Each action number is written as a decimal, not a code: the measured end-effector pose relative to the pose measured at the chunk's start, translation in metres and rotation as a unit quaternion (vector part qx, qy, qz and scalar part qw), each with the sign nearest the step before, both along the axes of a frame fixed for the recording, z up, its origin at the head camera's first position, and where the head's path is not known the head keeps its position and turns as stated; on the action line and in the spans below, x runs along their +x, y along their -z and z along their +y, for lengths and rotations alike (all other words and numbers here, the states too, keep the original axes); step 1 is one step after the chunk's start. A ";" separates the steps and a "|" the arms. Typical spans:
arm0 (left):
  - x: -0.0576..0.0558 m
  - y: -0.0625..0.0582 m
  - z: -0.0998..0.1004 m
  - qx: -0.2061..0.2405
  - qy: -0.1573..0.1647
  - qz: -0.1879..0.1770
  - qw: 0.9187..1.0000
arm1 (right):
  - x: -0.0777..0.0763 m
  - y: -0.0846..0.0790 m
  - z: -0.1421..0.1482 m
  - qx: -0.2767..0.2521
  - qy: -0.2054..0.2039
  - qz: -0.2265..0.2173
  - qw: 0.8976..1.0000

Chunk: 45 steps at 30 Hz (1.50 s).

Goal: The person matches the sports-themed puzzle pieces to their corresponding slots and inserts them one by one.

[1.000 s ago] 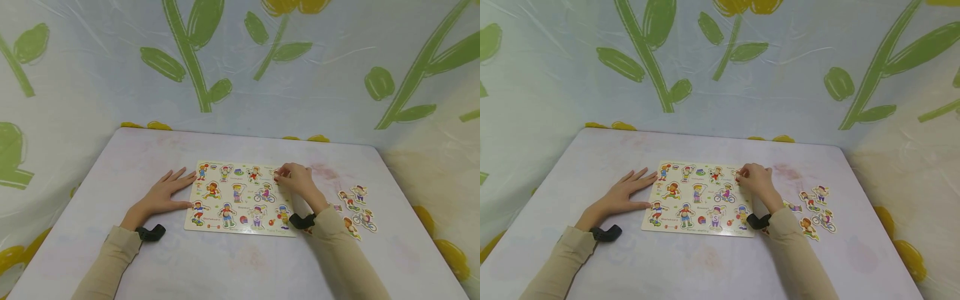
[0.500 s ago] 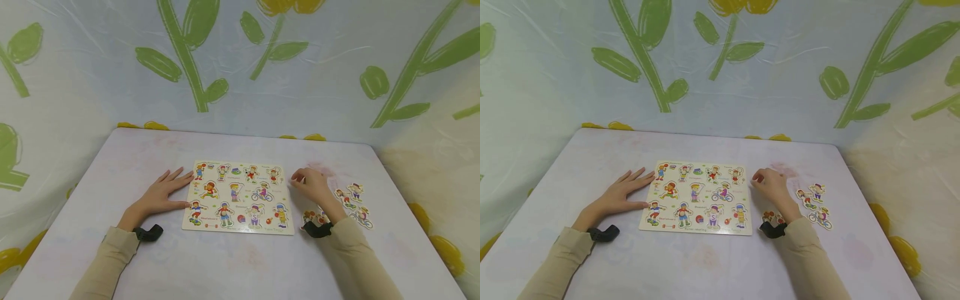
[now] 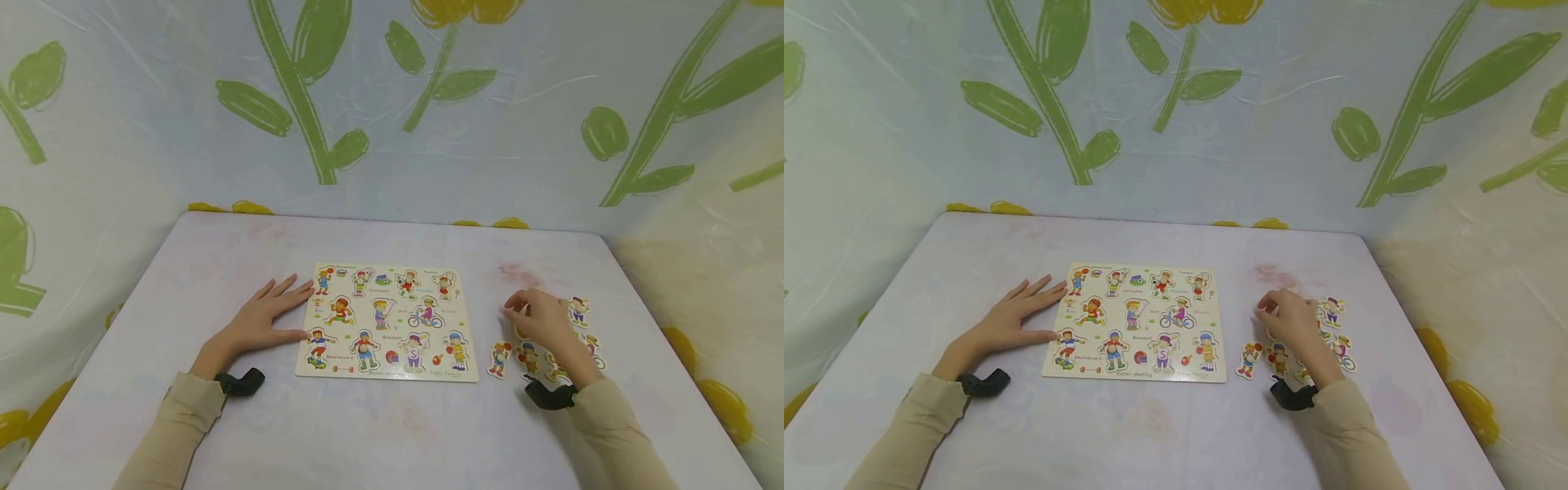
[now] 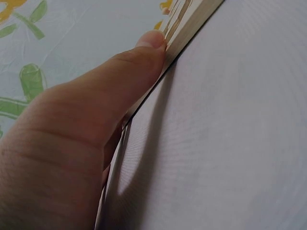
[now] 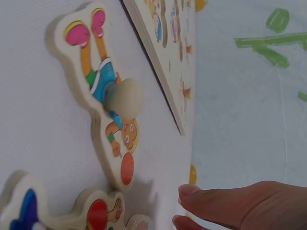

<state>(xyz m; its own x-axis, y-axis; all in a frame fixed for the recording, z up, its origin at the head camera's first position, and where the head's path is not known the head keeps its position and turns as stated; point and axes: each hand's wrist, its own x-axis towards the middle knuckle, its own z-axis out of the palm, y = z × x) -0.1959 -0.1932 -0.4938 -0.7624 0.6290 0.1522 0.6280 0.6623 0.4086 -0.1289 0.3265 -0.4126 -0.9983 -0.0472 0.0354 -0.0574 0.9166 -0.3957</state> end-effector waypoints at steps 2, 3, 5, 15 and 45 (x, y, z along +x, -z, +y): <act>0.000 0.000 -0.001 -0.002 0.001 0.003 1.000 | 0.004 0.001 0.005 -0.001 0.002 -0.001 1.000; 0.000 0.000 -0.001 -0.004 0.002 0.005 1.000 | 0.006 0.002 0.007 -0.002 0.002 -0.002 1.000; 0.000 -0.001 -0.001 -0.003 0.003 0.006 1.000 | 0.010 0.002 0.010 -0.003 0.004 -0.002 1.000; 0.001 -0.004 -0.002 0.003 0.003 -0.003 1.000 | 0.024 0.007 0.021 -0.009 0.007 -0.012 1.000; 0.000 -0.001 0.001 -0.002 -0.001 -0.001 1.000 | 0.028 0.014 0.026 -0.002 0.011 0.000 1.000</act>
<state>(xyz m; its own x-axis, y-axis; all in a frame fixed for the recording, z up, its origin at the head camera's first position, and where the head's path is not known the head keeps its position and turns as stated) -0.1956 -0.1926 -0.4933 -0.7644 0.6276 0.1475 0.6252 0.6659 0.4070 -0.1006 0.3525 -0.4263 -0.9990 -0.0252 0.0357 -0.0374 0.9160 -0.3995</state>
